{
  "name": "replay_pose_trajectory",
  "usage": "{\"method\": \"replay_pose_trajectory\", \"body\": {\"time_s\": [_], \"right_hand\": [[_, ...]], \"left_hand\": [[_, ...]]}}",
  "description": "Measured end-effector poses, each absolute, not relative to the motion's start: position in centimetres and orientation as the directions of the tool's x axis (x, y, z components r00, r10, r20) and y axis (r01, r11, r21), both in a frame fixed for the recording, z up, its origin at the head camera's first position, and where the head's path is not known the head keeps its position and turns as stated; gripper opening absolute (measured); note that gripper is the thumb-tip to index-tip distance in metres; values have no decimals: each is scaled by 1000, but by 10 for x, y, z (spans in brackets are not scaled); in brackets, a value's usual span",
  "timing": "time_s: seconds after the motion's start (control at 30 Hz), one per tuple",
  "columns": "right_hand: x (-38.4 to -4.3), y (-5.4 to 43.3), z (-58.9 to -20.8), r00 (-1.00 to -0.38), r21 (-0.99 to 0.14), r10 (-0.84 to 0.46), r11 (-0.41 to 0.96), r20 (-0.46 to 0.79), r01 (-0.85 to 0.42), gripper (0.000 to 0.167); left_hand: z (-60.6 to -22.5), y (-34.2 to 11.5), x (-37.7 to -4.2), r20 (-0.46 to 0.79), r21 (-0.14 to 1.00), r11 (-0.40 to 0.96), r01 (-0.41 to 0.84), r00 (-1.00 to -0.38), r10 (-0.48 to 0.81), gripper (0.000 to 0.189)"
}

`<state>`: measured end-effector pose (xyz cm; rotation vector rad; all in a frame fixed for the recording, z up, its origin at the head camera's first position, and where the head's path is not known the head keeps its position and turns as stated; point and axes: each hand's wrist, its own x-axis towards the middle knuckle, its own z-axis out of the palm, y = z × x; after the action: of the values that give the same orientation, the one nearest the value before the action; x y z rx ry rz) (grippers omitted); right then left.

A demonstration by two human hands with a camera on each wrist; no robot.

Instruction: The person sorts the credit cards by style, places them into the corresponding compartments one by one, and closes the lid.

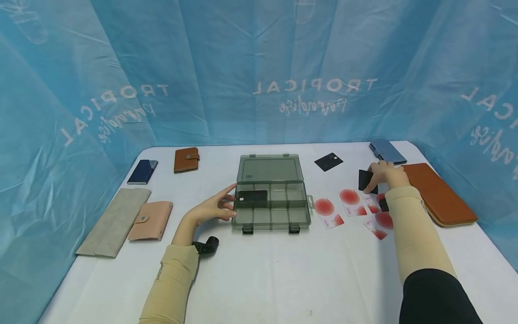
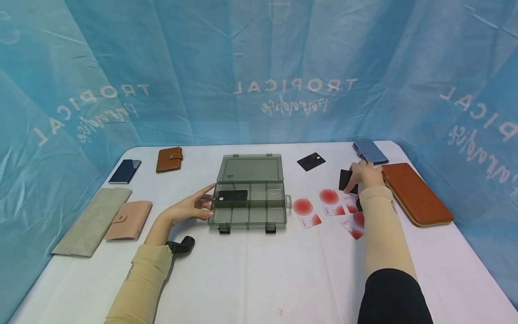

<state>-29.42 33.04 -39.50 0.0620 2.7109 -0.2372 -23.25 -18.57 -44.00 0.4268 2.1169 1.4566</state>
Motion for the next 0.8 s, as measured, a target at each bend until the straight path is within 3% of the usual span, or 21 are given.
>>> {"method": "replay_pose_trajectory", "body": {"time_s": [0.17,0.23,0.37,0.5,0.8], "right_hand": [[-299,335,-404,-920,-160,2,985,-393,71,102],[-302,336,-406,-931,-260,-10,961,-365,91,95],[-307,337,-407,-953,-577,-11,798,-303,175,67],[-309,329,-404,-956,-758,24,603,-294,248,63],[-300,284,-391,-965,-850,-8,476,-263,228,56]], "left_hand": [[-441,-186,-232,-249,928,370,-41,-808,534,94],[-441,-186,-232,-249,927,373,-40,-810,531,93],[-440,-185,-232,-249,925,378,-40,-817,521,93],[-440,-184,-231,-250,924,380,-42,-819,517,92],[-441,-184,-234,-259,923,382,-52,-817,515,93]]}}
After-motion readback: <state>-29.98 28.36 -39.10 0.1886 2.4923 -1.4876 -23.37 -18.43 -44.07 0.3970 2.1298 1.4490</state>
